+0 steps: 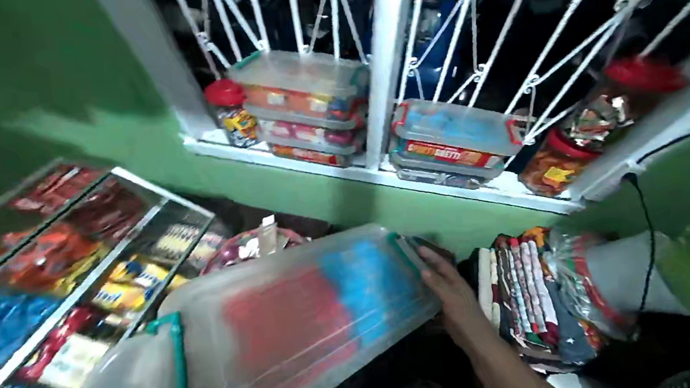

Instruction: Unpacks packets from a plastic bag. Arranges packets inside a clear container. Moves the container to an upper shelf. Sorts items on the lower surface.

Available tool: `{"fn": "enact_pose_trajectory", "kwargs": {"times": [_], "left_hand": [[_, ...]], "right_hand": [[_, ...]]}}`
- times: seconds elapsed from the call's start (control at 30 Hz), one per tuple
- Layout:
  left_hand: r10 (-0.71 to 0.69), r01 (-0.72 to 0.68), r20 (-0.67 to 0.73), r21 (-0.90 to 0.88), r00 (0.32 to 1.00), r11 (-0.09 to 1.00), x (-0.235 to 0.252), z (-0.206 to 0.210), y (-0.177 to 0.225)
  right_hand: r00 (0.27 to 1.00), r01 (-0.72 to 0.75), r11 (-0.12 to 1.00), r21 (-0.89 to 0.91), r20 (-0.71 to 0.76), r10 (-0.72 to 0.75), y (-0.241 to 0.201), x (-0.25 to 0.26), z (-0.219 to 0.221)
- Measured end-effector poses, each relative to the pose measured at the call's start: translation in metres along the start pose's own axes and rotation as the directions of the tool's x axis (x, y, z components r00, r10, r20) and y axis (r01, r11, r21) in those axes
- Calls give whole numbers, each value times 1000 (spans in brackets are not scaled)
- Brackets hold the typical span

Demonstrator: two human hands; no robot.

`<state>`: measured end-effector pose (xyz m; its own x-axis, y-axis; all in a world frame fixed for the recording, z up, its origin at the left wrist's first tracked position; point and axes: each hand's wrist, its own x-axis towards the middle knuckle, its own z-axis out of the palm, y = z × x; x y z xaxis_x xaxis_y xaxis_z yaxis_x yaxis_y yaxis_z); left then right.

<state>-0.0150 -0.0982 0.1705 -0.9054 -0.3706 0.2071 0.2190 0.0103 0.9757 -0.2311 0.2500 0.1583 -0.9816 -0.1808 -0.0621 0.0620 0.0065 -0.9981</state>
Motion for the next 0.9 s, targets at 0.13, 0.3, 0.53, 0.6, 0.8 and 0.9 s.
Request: {"fn": "enact_pose_trajectory", "kwargs": {"times": [0.13,0.3,0.53,0.6,0.8,0.9], "left_hand": [[-138,146,68,-149,988,978,109,106,12],[-181,216,179,-203,967,955,223,216,7],[-171,232,231,-269,958,935,303,312,7],[-164,235,237,-315,958,919,321,332,3],[-93,197,305,-328,948,924,388,375,-40],[-67,174,328,-310,942,935,413,389,-59]], "right_hand": [[969,159,987,31,-196,-150,-37,43,-75],[909,275,962,9,-327,-257,-78,93,-149],[856,324,945,-31,-417,-307,-91,139,-207],[835,368,929,-31,-429,-345,-90,156,-216],[815,380,920,-101,-434,-384,-83,223,-238],[819,319,923,-216,-427,-384,-78,247,-244]]}}
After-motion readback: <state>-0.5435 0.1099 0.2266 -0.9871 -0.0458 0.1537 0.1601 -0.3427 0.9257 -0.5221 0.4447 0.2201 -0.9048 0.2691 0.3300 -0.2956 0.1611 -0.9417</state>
